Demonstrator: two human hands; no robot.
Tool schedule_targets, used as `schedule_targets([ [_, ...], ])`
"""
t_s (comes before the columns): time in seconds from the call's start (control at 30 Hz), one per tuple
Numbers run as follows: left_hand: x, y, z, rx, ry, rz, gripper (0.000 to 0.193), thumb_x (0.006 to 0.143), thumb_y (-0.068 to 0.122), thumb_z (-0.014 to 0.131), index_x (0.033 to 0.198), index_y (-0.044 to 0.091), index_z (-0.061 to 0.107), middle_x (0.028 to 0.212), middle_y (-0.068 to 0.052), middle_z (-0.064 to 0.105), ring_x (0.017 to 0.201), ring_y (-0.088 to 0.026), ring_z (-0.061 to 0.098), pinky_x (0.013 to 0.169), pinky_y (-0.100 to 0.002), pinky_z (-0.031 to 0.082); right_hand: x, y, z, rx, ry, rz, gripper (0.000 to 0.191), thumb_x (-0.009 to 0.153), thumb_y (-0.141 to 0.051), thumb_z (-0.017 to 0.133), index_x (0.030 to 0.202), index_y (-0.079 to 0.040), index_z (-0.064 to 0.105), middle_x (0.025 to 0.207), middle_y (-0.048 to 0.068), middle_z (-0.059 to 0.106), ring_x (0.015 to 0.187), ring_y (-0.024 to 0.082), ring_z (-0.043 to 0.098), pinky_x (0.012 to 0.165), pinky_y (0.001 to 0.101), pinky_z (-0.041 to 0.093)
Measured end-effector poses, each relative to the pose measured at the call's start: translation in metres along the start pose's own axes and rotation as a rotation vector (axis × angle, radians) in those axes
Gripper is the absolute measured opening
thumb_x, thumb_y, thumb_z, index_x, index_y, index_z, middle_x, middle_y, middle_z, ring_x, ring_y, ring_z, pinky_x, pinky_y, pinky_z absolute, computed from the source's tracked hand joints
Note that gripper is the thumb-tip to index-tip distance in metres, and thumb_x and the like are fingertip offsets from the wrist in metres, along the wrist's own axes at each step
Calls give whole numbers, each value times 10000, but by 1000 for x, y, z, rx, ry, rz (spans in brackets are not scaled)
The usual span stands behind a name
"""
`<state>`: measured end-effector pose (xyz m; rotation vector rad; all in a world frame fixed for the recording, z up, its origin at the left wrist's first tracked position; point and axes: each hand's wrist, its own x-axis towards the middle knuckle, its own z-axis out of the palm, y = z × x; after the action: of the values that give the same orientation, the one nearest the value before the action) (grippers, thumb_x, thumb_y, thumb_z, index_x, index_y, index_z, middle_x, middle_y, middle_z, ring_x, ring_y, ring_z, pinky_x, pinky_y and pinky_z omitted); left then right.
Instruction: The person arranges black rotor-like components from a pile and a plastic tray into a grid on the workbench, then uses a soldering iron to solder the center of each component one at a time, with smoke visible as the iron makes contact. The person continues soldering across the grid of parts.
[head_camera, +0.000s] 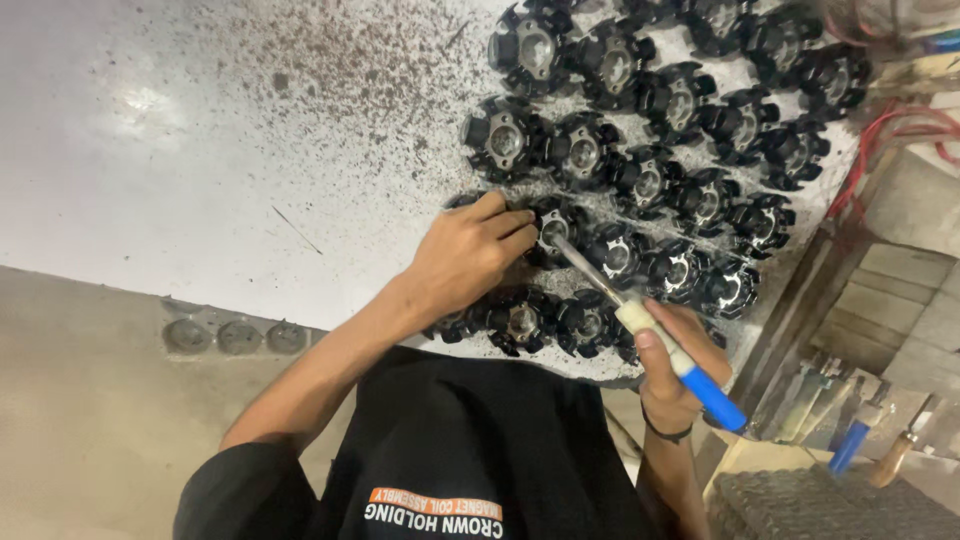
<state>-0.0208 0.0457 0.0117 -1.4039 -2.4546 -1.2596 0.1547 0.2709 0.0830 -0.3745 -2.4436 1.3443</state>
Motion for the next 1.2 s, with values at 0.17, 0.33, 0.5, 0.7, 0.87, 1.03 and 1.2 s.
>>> schedule_targets([
  [0.17, -12, 12, -1, 32, -2, -102, 293, 802, 70, 685, 1085, 43, 756, 1055, -87, 666, 943, -234, 607, 729, -351, 561, -30, 4, -2, 27, 21, -15, 321, 922, -108, 753, 1152, 105, 688, 1079, 231, 716, 945, 269, 703, 851, 300, 550],
  [0.33, -8, 16, 5, 0, 50, -121, 215, 814, 34, 686, 1020, 43, 746, 981, -72, 620, 899, -229, 602, 693, -352, 546, -23, 0, 2, 37, 16, 10, 320, 914, -89, 749, 1161, 107, 695, 1050, 235, 726, 916, 266, 707, 826, 301, 552],
  [0.5, -5, 17, 8, -2, 6, -86, 176, 781, 50, 702, 955, 30, 724, 957, -83, 594, 885, -249, 604, 688, -357, 549, -7, -25, 3, -122, -93, -67, 308, 916, -46, 753, 1178, 105, 698, 963, 206, 739, 924, 274, 710, 879, 325, 553],
  [0.7, -9, 17, 15, -7, -26, -81, 268, 745, 40, 697, 1011, 19, 718, 982, -93, 596, 909, -257, 604, 713, -363, 563, 24, -63, 5, -258, -223, -145, 275, 868, -11, 783, 1116, 87, 716, 912, 178, 746, 840, 243, 723, 850, 335, 547],
  [0.87, 0, 20, 11, -52, 3, -111, 300, 715, 1, 699, 1012, 31, 721, 1003, -86, 617, 923, -279, 619, 703, -378, 562, 32, -71, 4, -355, -260, -214, 252, 850, -14, 802, 1074, 76, 728, 883, 159, 753, 814, 238, 724, 930, 394, 528],
  [1.03, -4, 30, -29, -116, 180, -158, 326, 773, -46, 707, 1093, 11, 701, 1063, -84, 652, 863, -263, 656, 701, -387, 556, 14, -44, -15, -81, -112, -43, 289, 931, -56, 779, 1172, 88, 712, 1029, 189, 752, 884, 231, 737, 983, 345, 542],
  [1.2, -41, 43, -52, 68, 163, -108, 449, 723, -74, 700, 1167, -8, 703, 1103, -79, 668, 806, -257, 611, 668, -383, 527, -48, -8, -7, 182, 122, 85, 319, 908, -115, 711, 1149, 95, 698, 1030, 233, 732, 828, 257, 721, 785, 316, 561],
])
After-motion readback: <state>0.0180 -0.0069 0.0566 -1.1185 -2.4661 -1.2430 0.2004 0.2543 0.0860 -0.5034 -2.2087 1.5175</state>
